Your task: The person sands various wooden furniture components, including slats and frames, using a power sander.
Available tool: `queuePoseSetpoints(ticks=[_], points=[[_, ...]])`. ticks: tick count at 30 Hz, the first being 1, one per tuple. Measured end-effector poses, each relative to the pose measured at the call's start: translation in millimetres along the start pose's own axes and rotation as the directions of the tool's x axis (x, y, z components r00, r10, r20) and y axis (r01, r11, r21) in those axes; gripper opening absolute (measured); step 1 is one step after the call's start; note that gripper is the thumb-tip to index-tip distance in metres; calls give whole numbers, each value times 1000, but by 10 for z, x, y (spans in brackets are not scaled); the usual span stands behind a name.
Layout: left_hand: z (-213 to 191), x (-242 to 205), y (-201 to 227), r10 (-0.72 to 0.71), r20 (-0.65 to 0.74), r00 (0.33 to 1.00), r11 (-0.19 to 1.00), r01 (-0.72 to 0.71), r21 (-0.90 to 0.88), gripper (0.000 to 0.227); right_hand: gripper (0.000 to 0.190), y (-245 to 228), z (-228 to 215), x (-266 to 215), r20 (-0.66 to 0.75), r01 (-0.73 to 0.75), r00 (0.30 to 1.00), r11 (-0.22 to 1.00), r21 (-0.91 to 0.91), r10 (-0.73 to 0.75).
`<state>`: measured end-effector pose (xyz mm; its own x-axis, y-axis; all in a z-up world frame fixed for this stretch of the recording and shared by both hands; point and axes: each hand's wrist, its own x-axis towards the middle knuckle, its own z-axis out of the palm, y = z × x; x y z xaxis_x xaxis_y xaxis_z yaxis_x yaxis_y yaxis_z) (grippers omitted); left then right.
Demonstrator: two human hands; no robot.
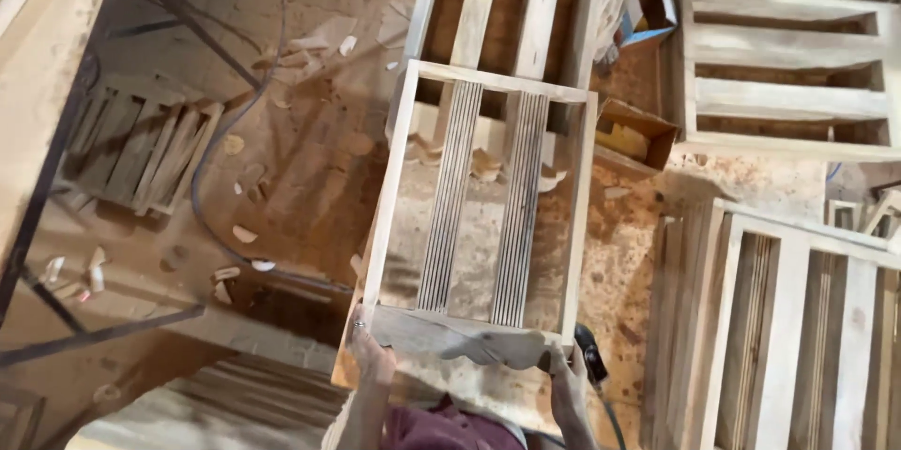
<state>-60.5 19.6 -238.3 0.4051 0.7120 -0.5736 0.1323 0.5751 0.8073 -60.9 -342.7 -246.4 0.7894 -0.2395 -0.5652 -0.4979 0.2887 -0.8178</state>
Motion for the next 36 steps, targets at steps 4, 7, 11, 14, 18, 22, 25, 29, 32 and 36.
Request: queuePoseSetpoints(ticks=[4,7,11,14,18,22,25,29,32,36], points=[[695,564,32,30,131,991,972,1,-234,45,37,-252,294,729,18,96,995,971,-217,-95],[1581,1245,132,133,65,989,975,-119,-188,36,35,-649,709,1529,19,250,965,897,-365,-261],[2749,2036,345,410,235,881,891,-333,-309,25,36,-1414,1206,2472,-57,280,931,807,-519,-360],[3317,2386,575,431,297,852,901,-425,-87,28,43,-1863,1439,2954,-31,258,920,664,-702,-391],[3399,2346,600,821,423,383,-29,-712,701,25,67,-1904,1539,3386,100,269,901,363,-892,-423],[2655,1677,98,783,503,365,87,-866,492,47,64,-1577,1132,3061,109,352,871,456,-818,-478],[1785,1048,-357,530,642,553,215,-821,529,58,69,-1303,350,2291,67,381,699,292,-877,-712],[629,214,-531,211,679,703,207,-711,672,57,97,-1098,-780,1139,-319,-279,624,178,-944,-713],[203,-155,-480,-3,591,806,247,-573,782,50,93,-969,-1219,510,-415,-603,565,-14,-797,-713],[40,-355,-472,-66,670,739,418,-590,691,38,86,-986,-1507,153,-659,-566,680,339,-751,-322]])
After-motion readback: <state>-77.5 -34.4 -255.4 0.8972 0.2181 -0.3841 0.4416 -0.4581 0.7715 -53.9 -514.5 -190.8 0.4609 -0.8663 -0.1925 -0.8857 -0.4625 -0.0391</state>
